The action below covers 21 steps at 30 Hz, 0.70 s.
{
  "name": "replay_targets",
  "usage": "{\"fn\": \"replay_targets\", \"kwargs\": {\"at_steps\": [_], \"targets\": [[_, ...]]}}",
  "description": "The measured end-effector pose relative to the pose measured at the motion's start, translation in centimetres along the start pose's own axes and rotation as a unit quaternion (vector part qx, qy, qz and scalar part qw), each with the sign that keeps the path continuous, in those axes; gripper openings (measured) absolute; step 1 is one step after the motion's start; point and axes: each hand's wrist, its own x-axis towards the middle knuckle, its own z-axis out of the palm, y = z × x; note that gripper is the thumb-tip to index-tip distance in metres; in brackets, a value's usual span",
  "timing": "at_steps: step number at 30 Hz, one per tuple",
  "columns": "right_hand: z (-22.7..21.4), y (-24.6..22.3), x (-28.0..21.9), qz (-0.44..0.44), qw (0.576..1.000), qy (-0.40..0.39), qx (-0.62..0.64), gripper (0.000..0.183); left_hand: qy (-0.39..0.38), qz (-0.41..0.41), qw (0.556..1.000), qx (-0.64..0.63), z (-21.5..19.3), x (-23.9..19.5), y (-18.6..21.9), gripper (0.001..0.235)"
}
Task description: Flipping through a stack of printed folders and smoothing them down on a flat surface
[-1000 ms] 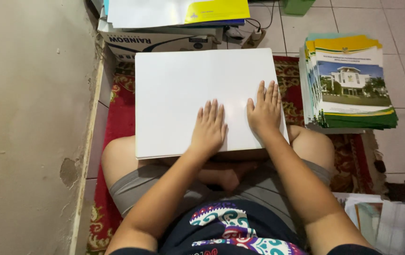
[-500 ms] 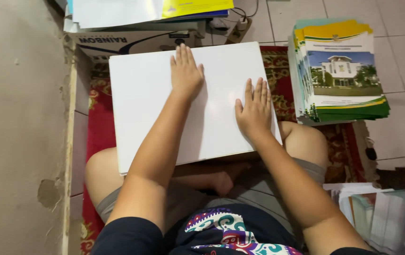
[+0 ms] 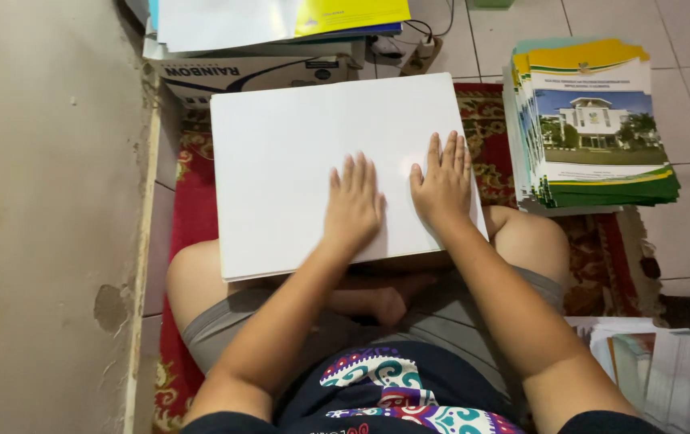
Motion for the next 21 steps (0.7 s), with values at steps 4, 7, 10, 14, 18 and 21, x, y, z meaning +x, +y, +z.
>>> {"fn": "replay_targets", "kwargs": {"at_steps": [4,7,10,14,18,21], "targets": [[0.2,0.1,0.0,-0.010,1.000,0.014,0.007,0.070,-0.055,0.026,0.998,-0.036,-1.2,-5.2,2.6,0.065],[-0.1,0.0,-0.1,-0.006,1.000,0.000,0.019,0.071,-0.071,0.027,0.996,-0.037,-0.5,-4.8,1.0,0.064],[0.0,0.0,0.0,-0.006,1.000,-0.008,0.019,0.073,-0.066,-0.024,0.997,-0.022,0.1,-1.7,-1.7,0.067],[-0.6,-0.3,0.0,0.000,1.000,-0.022,0.003,0.073,-0.033,-0.080,0.996,-0.019,-0.2,4.4,-4.2,0.068],[-0.9,-0.4,0.0,0.005,0.999,-0.035,0.004,0.072,-0.015,-0.124,0.992,-0.017,-0.5,10.6,-6.4,0.069],[-0.9,-0.5,0.1,0.015,0.999,-0.047,-0.006,0.073,-0.004,-0.143,0.990,-0.007,1.5,15.0,-8.6,0.071]]}}
